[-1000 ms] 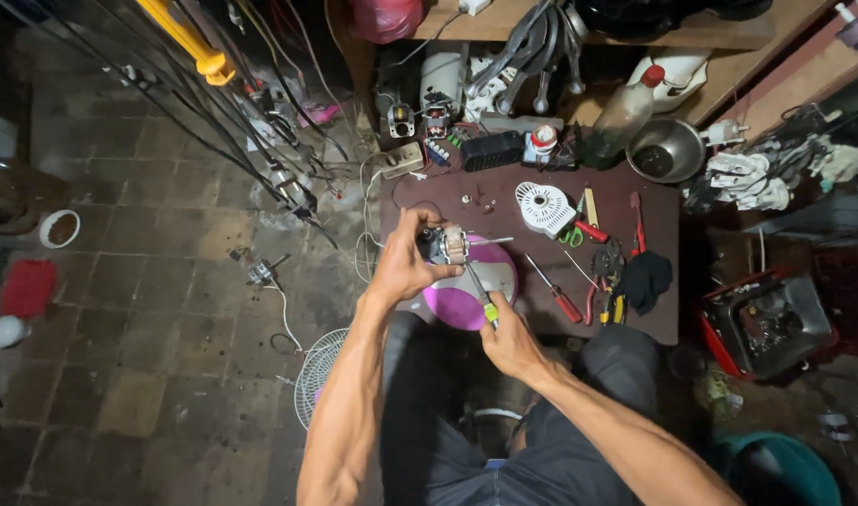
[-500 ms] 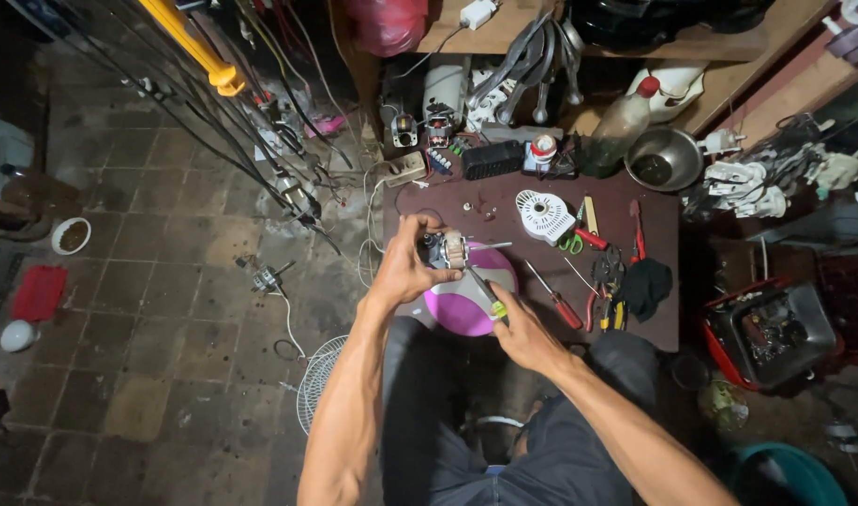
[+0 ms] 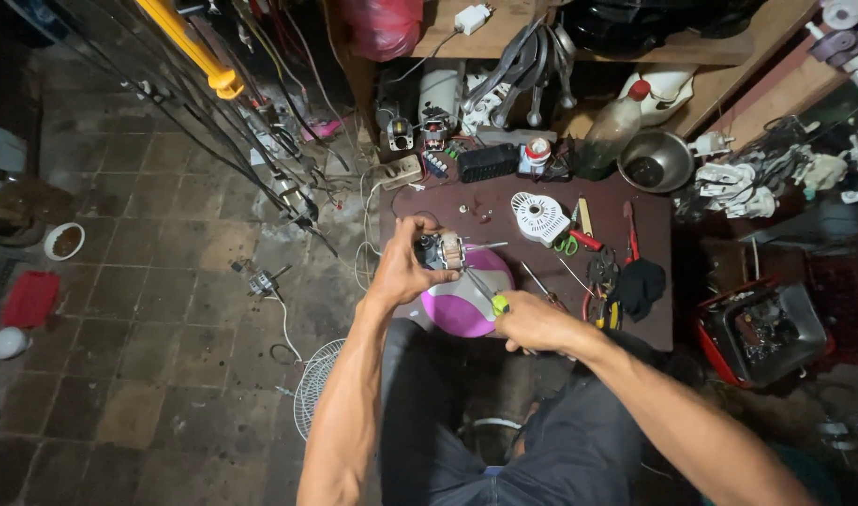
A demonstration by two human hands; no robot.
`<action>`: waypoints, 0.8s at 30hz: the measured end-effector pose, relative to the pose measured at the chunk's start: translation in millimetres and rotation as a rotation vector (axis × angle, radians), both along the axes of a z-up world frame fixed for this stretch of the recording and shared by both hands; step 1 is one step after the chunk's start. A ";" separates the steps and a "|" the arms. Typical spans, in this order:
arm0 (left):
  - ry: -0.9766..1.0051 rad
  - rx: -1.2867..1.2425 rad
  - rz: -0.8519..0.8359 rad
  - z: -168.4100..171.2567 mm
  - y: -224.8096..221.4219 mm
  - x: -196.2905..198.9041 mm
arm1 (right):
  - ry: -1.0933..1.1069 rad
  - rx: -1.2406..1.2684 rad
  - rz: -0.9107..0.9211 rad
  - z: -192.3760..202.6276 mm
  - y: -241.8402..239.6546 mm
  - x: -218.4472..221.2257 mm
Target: Disassembling a fan motor housing using a screwdriver and pliers to access internal components for repair.
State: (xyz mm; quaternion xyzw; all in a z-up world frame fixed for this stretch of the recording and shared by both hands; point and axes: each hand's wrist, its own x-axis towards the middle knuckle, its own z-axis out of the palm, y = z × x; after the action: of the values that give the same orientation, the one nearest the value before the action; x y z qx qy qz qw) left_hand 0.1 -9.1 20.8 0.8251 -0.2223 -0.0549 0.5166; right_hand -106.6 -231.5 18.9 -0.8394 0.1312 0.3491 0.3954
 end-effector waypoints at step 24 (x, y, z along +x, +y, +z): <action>-0.001 -0.031 0.001 -2.2 0.2 -2.7 | 0.191 0.077 -0.069 44.1 28.6 18.1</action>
State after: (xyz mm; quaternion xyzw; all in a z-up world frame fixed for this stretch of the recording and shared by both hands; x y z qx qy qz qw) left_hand -2.6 -8.9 18.6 0.8169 -0.2231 -0.0509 0.5294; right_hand -88.5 -202.9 62.9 -0.7814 0.1833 0.4185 0.4250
